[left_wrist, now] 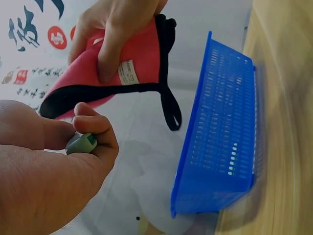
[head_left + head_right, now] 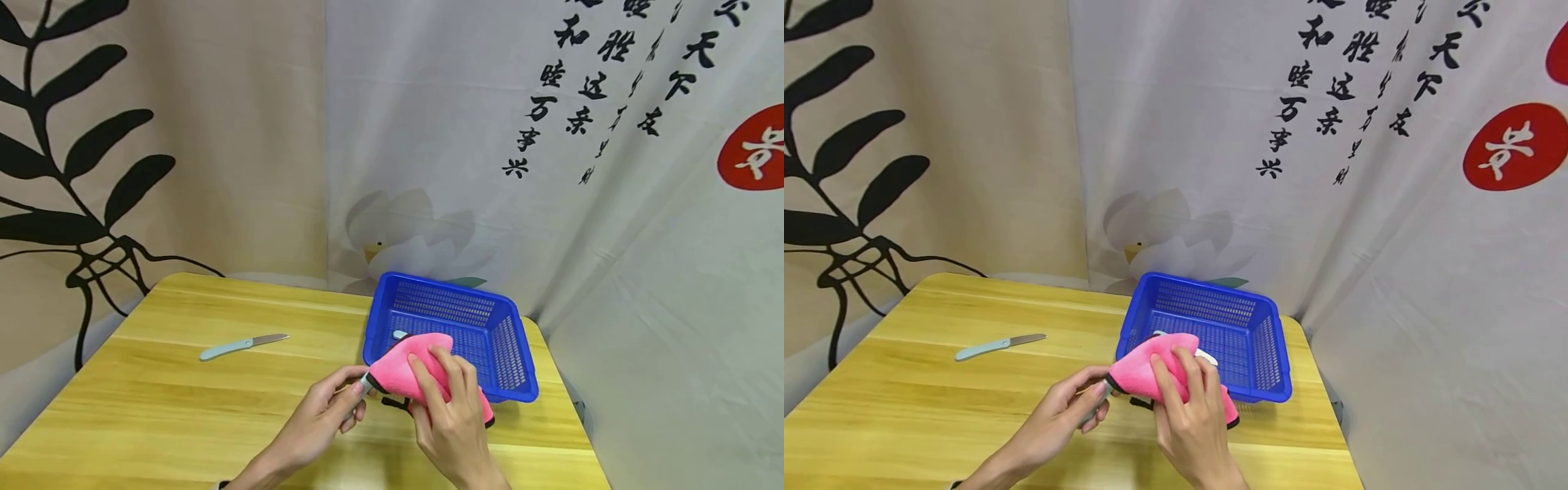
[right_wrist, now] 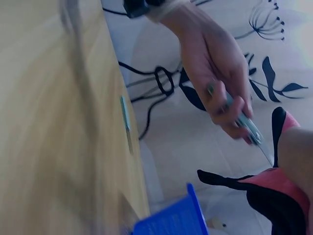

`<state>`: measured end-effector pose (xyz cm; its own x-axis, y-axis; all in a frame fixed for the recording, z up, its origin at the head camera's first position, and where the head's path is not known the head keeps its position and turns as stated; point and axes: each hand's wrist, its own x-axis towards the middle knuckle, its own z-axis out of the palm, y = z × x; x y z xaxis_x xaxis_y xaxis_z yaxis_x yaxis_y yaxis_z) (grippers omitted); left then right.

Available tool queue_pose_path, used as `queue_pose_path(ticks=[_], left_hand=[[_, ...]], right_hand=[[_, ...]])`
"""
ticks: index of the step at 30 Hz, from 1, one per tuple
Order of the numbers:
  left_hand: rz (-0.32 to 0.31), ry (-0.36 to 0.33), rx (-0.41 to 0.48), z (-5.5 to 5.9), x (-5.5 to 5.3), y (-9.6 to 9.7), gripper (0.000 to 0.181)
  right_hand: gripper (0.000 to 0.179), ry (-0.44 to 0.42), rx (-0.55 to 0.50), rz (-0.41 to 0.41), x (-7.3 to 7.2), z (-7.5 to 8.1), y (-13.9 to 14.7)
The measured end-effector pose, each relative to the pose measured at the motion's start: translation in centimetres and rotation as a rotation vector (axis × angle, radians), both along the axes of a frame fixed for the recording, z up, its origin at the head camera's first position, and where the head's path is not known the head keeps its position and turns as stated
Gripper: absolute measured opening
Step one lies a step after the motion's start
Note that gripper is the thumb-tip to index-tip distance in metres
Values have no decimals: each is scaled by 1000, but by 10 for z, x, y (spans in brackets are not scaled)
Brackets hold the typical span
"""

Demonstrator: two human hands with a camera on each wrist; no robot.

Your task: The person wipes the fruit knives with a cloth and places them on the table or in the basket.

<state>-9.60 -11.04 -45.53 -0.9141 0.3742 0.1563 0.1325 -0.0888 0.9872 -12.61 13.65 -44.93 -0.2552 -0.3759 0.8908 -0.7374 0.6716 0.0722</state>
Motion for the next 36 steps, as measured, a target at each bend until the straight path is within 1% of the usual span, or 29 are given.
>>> queue_pose_path(ticks=[3,6,13,20,24,30,36], left_hand=[[-7,43,19,-2,-1,2,34],[-12,67,25,-3,-1,4,31],[-12,88,12,-2,1,5,30],[-30,57,-7,1,1,3,31],[-38,50,-13,2,1,2,32],[-49,22,-19,4,1,0,36],[-44,-5,-29,5,2,0,35]], right_hand=[[45,15,28,17,4,-4,-7],[41,21,46,16,6,-7,-11],[38,11,66,-20,7,-9,-12],[39,18,65,-49,3,-7,-11],[39,14,55,-51,0,-6,-7],[40,-34,39,-48,-6,-5,2],[55,-56,24,-72,-14,-3,15]])
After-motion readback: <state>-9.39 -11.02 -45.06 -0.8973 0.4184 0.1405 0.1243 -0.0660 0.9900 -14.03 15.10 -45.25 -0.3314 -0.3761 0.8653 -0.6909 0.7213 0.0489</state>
